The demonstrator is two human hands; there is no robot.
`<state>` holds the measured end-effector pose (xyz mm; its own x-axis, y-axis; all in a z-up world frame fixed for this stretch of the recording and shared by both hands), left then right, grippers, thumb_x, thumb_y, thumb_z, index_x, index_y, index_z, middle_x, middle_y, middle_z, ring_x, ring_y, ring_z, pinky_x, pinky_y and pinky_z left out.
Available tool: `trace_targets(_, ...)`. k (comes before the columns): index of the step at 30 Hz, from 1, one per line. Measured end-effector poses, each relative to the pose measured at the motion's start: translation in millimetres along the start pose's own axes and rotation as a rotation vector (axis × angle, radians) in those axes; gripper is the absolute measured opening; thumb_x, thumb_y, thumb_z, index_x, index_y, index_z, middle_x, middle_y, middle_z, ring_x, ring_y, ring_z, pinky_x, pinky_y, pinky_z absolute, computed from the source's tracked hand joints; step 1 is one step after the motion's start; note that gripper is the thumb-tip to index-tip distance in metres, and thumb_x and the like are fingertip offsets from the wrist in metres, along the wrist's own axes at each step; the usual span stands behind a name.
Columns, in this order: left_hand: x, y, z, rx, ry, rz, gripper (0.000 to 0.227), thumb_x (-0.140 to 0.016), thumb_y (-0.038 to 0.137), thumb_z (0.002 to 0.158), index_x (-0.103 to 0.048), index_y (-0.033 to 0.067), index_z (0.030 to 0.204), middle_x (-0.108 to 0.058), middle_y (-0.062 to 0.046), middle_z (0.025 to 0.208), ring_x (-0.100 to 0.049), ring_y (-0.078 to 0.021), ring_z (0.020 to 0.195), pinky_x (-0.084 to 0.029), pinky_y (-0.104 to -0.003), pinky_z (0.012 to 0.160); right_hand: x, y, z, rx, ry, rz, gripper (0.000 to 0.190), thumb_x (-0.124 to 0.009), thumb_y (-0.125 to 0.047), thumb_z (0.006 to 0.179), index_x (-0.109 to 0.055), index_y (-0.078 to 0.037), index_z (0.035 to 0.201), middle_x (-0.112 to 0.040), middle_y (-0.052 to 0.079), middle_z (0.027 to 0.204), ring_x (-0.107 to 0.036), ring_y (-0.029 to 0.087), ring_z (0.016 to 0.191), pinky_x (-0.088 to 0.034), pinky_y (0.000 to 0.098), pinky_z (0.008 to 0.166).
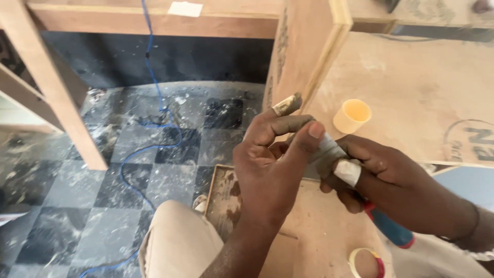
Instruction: Applying adhesive and scraping edges of plywood panels in a woodworking workshop.
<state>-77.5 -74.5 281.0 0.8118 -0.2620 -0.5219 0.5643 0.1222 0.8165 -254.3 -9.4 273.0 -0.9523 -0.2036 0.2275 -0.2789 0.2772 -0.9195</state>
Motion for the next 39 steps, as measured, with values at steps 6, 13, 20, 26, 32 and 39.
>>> trace_targets(6, -12, 12, 0, -0.077, -0.007, -0.086, 0.028, -0.076, 0.016, 0.095, -0.073, -0.0044, 0.114, -0.061, -0.018, 0.142, -0.069, -0.017, 0.115, -0.061, -0.03, 0.095, -5, -30, -5, 0.123, 0.023, -0.087, 0.019, -0.045, 0.004, 0.1, -0.058, 0.002, 0.113, -0.059, 0.011, 0.08, -0.053, 0.016, 0.065, -0.05, 0.0336, 0.055)
trace_targets(13, -8, 24, -13, -0.177, 0.033, 0.037, 0.033, -0.077, 0.024, 0.096, -0.074, 0.0009, 0.12, -0.064, -0.016, 0.14, -0.069, -0.0162, 0.116, -0.059, -0.029, 0.098, -4, -25, -5, 0.108, -0.011, -0.055, 0.023, -0.043, 0.001, 0.103, -0.057, 0.0, 0.122, -0.067, 0.014, 0.101, -0.066, 0.018, 0.071, -0.063, 0.0352, 0.06)
trace_targets(20, 8, 13, -37, -0.167, 0.052, 0.114, 0.034, -0.079, 0.025, 0.095, -0.076, 0.0006, 0.118, -0.064, -0.017, 0.137, -0.068, -0.0161, 0.117, -0.059, -0.029, 0.098, -25, -21, -9, 0.008, -0.231, -0.025, 0.022, -0.048, 0.0, 0.102, -0.055, -0.002, 0.123, -0.071, 0.013, 0.103, -0.074, 0.02, 0.082, -0.067, 0.037, 0.07)
trace_targets(26, 14, 10, -43, -0.125, 0.026, 0.089, 0.033, -0.08, 0.022, 0.093, -0.075, 0.0002, 0.117, -0.065, -0.015, 0.136, -0.071, -0.0145, 0.108, -0.061, -0.027, 0.093, -22, -18, -10, -0.115, -0.158, -0.22, 0.018, -0.051, -0.004, 0.1, -0.058, -0.004, 0.116, -0.068, 0.011, 0.101, -0.076, 0.02, 0.08, -0.066, 0.0383, 0.068)
trace_targets(32, 18, 8, -44, -0.057, 0.032, 0.059, 0.035, -0.08, 0.02, 0.091, -0.074, 0.0007, 0.12, -0.066, -0.015, 0.134, -0.07, -0.0142, 0.106, -0.06, -0.028, 0.093, -24, -18, -6, -0.152, -0.179, -0.259, 0.021, -0.049, -0.005, 0.103, -0.061, -0.005, 0.12, -0.068, 0.012, 0.101, -0.073, 0.023, 0.086, -0.063, 0.0401, 0.074)
trace_targets(39, 18, 8, -48, -0.035, -0.036, -0.01, 0.032, -0.076, 0.021, 0.097, -0.073, 0.0014, 0.123, -0.064, -0.016, 0.14, -0.068, -0.0165, 0.119, -0.058, -0.031, 0.103, -14, -1, -5, -0.152, -0.205, -0.287, 0.024, -0.05, -0.002, 0.102, -0.059, -0.007, 0.124, -0.068, 0.012, 0.101, -0.073, 0.023, 0.089, -0.06, 0.0403, 0.076)
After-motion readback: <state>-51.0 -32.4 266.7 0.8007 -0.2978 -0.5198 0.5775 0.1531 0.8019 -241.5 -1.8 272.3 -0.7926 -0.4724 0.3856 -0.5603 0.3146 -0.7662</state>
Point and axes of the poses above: each hand's wrist, its own z-axis towards the middle knuckle, its own x-axis out of the back of the hand, y = z × x, the point moved 6 cm from there along z, towards the middle knuckle
